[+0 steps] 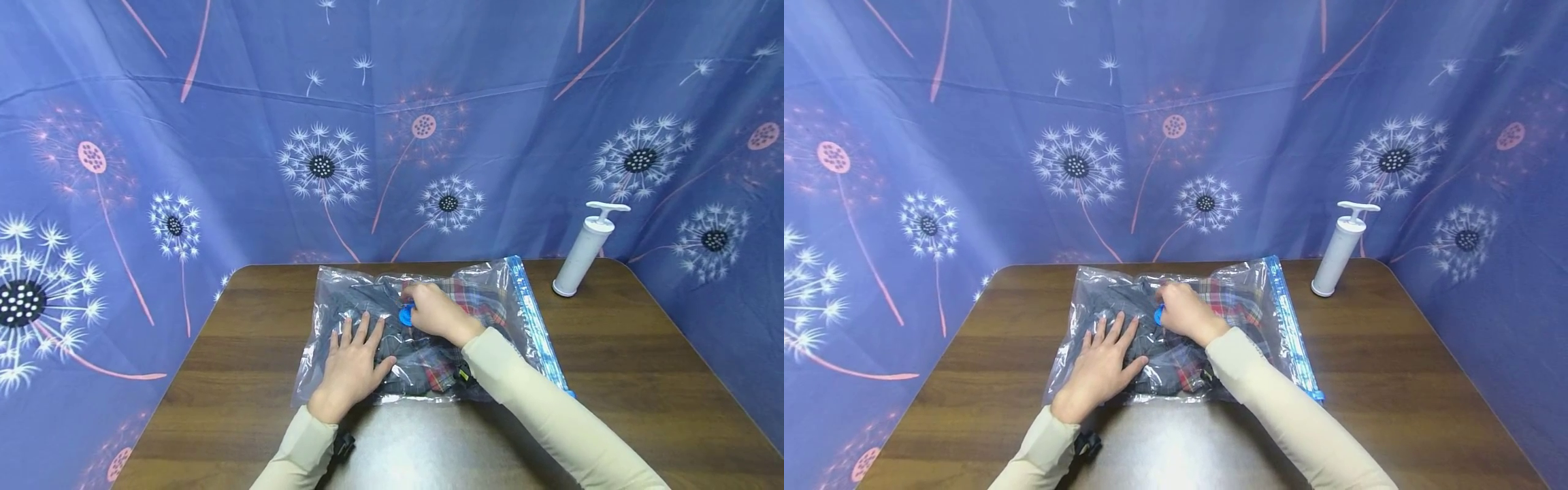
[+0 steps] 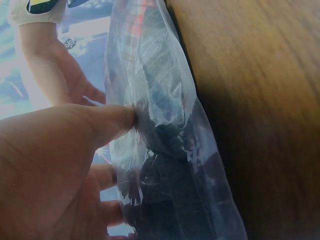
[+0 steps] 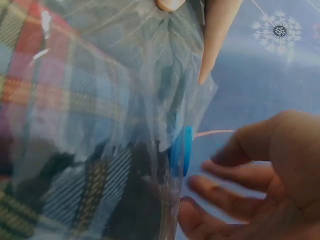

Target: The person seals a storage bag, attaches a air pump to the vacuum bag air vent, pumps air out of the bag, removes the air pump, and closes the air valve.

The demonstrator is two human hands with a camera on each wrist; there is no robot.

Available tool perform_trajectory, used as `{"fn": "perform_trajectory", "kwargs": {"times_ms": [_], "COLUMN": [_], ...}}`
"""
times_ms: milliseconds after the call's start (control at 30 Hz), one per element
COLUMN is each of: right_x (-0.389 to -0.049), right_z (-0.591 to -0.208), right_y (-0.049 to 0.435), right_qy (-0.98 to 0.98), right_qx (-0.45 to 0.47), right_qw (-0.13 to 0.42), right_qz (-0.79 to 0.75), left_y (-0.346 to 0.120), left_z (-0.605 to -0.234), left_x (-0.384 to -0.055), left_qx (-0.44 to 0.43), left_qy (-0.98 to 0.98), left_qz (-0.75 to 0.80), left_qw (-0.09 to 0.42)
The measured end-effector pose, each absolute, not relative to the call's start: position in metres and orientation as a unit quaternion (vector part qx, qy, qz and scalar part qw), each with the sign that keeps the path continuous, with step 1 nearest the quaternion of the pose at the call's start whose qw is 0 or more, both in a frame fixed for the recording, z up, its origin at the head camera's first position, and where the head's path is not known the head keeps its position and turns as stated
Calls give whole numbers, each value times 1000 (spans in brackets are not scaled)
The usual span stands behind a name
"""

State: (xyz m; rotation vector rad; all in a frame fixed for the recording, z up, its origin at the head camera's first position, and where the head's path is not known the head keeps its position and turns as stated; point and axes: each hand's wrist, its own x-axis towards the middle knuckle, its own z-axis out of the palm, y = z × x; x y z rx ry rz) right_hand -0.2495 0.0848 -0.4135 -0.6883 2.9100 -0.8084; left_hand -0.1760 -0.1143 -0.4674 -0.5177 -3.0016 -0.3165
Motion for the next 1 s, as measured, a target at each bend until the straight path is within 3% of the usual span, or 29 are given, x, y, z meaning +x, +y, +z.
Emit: {"fn": "perform_trajectory", "kwargs": {"times_ms": [200, 333, 1000], "right_x": [-252, -255, -248], "right_z": [-411, -413, -415], "right_y": [83, 76, 79], "right_qy": [956, 956, 946], "right_qx": [-146, -154, -248], "right_qw": [73, 89, 51], "right_qz": [-245, -232, -205], "left_y": [-112, -112, -113], "left_z": [-465, -464, -466], "left_x": [-177, -176, -173], "left_qx": [-170, -169, -170], "left_qy": [-978, -978, -976], "left_qz": [-111, -112, -125], "left_qw": [43, 40, 46]}}
